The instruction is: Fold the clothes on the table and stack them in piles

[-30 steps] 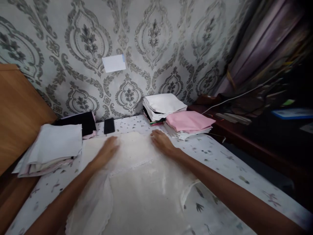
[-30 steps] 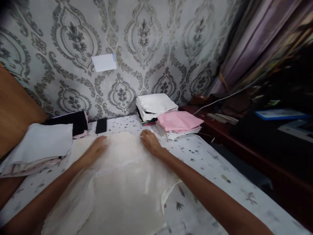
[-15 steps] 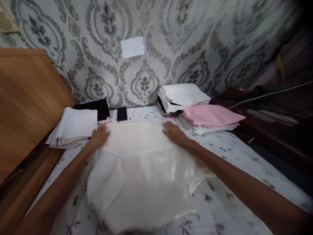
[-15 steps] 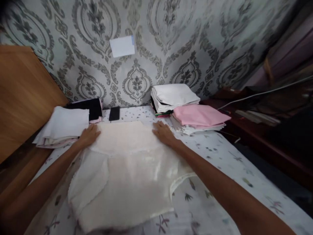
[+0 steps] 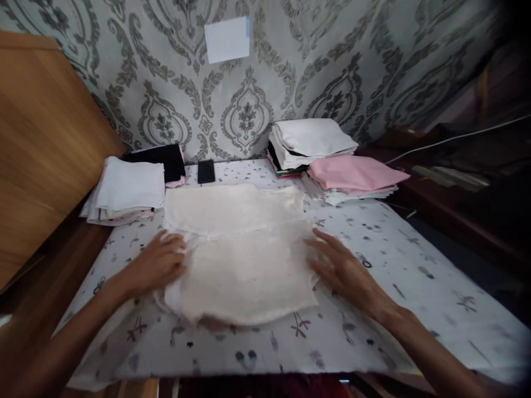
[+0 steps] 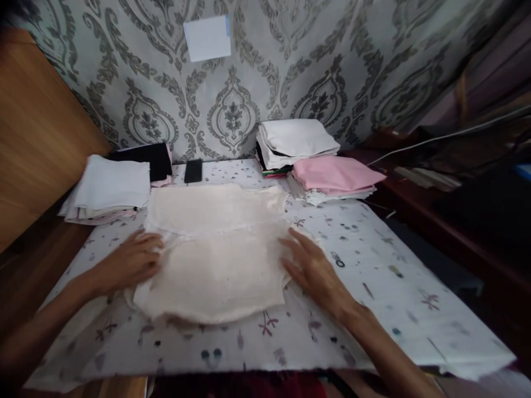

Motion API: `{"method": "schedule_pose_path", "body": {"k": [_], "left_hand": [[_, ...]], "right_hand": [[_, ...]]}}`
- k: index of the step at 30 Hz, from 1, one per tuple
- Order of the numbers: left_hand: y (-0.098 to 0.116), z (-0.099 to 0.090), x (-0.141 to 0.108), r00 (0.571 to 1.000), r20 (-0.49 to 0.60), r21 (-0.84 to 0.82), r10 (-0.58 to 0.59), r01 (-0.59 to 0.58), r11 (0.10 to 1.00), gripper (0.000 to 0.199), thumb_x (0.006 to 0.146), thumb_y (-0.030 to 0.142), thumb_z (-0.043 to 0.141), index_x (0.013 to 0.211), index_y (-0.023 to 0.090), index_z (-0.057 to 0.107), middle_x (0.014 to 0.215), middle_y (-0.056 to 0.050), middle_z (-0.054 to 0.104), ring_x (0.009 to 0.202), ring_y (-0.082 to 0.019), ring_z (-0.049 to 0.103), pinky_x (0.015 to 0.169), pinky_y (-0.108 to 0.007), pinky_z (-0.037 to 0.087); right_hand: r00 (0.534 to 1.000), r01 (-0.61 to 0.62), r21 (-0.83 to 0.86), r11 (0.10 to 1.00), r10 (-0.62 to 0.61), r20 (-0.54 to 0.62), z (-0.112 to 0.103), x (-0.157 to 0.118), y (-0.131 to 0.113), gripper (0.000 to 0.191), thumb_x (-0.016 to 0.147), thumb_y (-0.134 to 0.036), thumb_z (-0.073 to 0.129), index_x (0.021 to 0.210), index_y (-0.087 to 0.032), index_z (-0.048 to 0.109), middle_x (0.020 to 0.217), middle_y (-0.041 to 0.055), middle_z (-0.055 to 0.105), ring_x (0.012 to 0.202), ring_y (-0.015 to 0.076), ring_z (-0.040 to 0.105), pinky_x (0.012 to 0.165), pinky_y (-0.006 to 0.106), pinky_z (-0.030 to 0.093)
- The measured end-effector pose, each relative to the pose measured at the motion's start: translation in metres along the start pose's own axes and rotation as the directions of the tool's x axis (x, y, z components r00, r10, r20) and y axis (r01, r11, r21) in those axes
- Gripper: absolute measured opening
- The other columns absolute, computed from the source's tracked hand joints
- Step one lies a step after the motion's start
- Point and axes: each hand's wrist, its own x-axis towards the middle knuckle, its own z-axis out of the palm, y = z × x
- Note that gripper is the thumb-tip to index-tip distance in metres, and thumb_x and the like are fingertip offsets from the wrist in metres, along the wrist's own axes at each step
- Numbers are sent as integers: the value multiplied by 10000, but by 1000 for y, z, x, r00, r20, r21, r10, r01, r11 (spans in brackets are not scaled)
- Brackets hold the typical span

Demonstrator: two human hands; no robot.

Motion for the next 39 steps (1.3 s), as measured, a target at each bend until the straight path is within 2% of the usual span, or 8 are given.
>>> {"method": "schedule_pose_path", "body": {"k": [3, 6, 10, 15, 23, 28, 32, 39], "left_hand": [[-31, -5, -29, 965, -136, 162, -224, 244, 956, 279, 895, 334, 448, 747, 224, 657, 1065, -101, 691, 1079, -299, 606, 1018, -540, 412], [-12, -13, -47, 927, -266, 106, -265, 301, 948, 286, 915, 342, 401, 851, 232, 656, 1036, -104, 696, 979, -284, 634, 900, -464, 497], [65, -12, -48, 953, -301, -105, -30, -1, 994, 188, 939, 221, 422, 927, 242, 608, 941, -53, 677, 904, -203, 625, 830, -350, 525], [118, 12, -49, 949, -115, 50, 294, -290, 956, 144, 891, 173, 500, 927, 278, 591, 883, -15, 642, 885, -237, 616, 1083, -495, 409], [84, 33, -69, 976, -151, 226, 157, -121, 967, 467, 850, -1, 333, 1226, 216, 505, 999, -53, 676, 970, -245, 616, 1025, -526, 405], [65, -7, -85, 967, -247, -17, 60, -67, 998, 351, 856, 21, 346, 1052, 228, 550, 904, -28, 657, 864, -186, 595, 990, -428, 428], [47, -36, -105, 994, -110, -195, -12, -10, 981, 247, 830, 69, 387, 811, 226, 578, 891, -56, 639, 915, -212, 576, 831, -345, 478], [27, -20, -110, 938, -12, -253, -347, 333, 908, 220, 918, 195, 358, 842, 212, 563, 832, -13, 637, 778, -169, 582, 728, -293, 473]], "right_hand": [[973, -209, -17, 978, 206, -104, -6, -26, 18, 400, 933, -464, 499, 1269, -271, 599, 1415, 150, 534, 1079, 336, 668, 780, 492, 619], [960, -235, -8, 972, 231, -157, -9, -44, 8, 374, 927, -453, 510, 1237, -274, 618, 1387, 141, 551, 1120, 352, 645, 845, 530, 597], [993, 40, 53, 998, -34, -113, -7, -48, -46, 385, 915, -382, 578, 1290, -292, 579, 1427, 117, 528, 1320, 335, 501, 1052, 561, 473], [936, 345, 99, 933, -350, 37, 16, -37, -97, 394, 908, -230, 578, 1301, -224, 562, 1268, 117, 656, 1257, 283, 561, 1084, 559, 432], [953, 303, 111, 947, -301, -38, 19, -32, -93, 282, 849, -39, 466, 997, -193, 650, 1024, 95, 715, 970, 239, 666, 879, 459, 569], [948, 311, 88, 946, -303, -96, 4, -32, -91, 267, 903, -80, 456, 976, -214, 675, 982, 89, 732, 920, 235, 683, 802, 405, 593], [939, 339, 97, 936, -331, -87, -1, -34, -88, 277, 923, -95, 463, 990, -230, 696, 1018, 87, 734, 941, 223, 688, 810, 390, 596], [936, 342, 151, 928, -351, 39, 1, -44, -83, 279, 929, -124, 471, 1060, -220, 697, 1098, 102, 709, 1015, 216, 671, 876, 388, 585]]}}
